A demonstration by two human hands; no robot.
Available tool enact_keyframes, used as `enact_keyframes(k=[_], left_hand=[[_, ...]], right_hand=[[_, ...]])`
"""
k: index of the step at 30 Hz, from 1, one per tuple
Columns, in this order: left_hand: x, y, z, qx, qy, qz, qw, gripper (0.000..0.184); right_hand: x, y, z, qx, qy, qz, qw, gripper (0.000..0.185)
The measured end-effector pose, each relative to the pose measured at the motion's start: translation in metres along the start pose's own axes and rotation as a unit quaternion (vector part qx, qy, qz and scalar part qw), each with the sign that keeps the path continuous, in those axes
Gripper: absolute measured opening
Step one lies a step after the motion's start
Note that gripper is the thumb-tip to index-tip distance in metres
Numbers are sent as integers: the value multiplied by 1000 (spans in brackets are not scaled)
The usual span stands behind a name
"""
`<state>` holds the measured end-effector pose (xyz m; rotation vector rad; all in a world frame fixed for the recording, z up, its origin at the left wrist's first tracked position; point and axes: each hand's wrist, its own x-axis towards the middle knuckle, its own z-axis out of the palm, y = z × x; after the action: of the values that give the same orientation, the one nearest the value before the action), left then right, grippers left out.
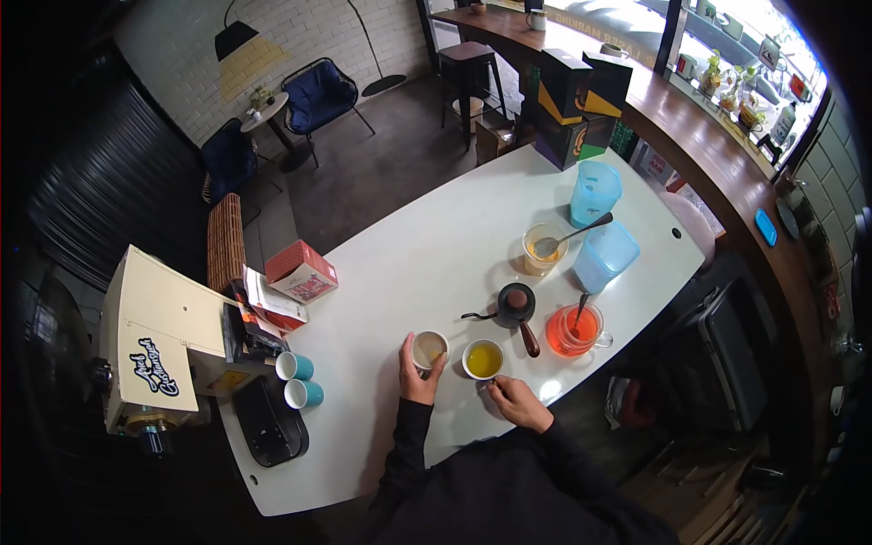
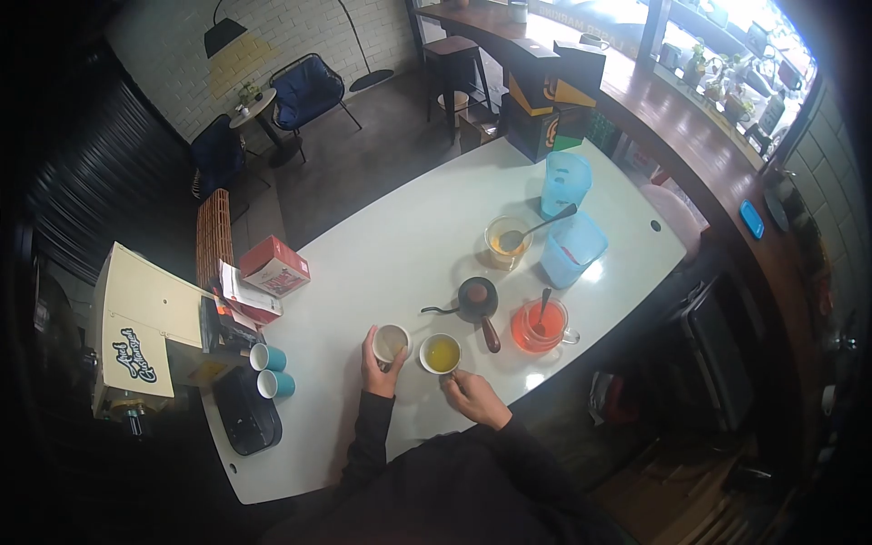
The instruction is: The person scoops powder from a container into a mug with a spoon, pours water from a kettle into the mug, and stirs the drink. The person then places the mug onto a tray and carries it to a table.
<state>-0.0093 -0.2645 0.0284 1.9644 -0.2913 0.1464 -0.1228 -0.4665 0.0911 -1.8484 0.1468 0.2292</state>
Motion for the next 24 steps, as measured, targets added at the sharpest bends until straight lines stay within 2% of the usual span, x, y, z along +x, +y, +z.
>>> enact_keyframes(k=[5,8,10,11,12,15,20,22,24], left_hand=[[4,7,-1,-1,-8,18,1000,79],[2,23,-6,23,20,40,999,74],[1,30,-10,33,73,34,996,68],[-3,34,-12,-9,95,9,995,60],[-5,38,-14,-11,91,9,996,60],[-11,50,-18,-204,184,-50,960,45],[-18,97,-16,-315,137,-86,935,34],[-23,112,-4,-386,58,-74,918,29],[-31,125,13,-399,3,-77,914,26]], right_hand=[[-4,1,6,-7,24,-6,1000,23],[-9,4,9,1,48,-28,998,22],[-14,6,10,7,68,-50,996,26],[-18,8,10,2,66,-52,996,25],[-22,10,10,-3,64,-53,997,25],[-34,22,10,24,63,-38,997,24],[-69,20,3,39,108,-13,993,23],[-90,15,-5,56,137,-15,989,20],[-113,18,-9,53,182,-29,981,18]])
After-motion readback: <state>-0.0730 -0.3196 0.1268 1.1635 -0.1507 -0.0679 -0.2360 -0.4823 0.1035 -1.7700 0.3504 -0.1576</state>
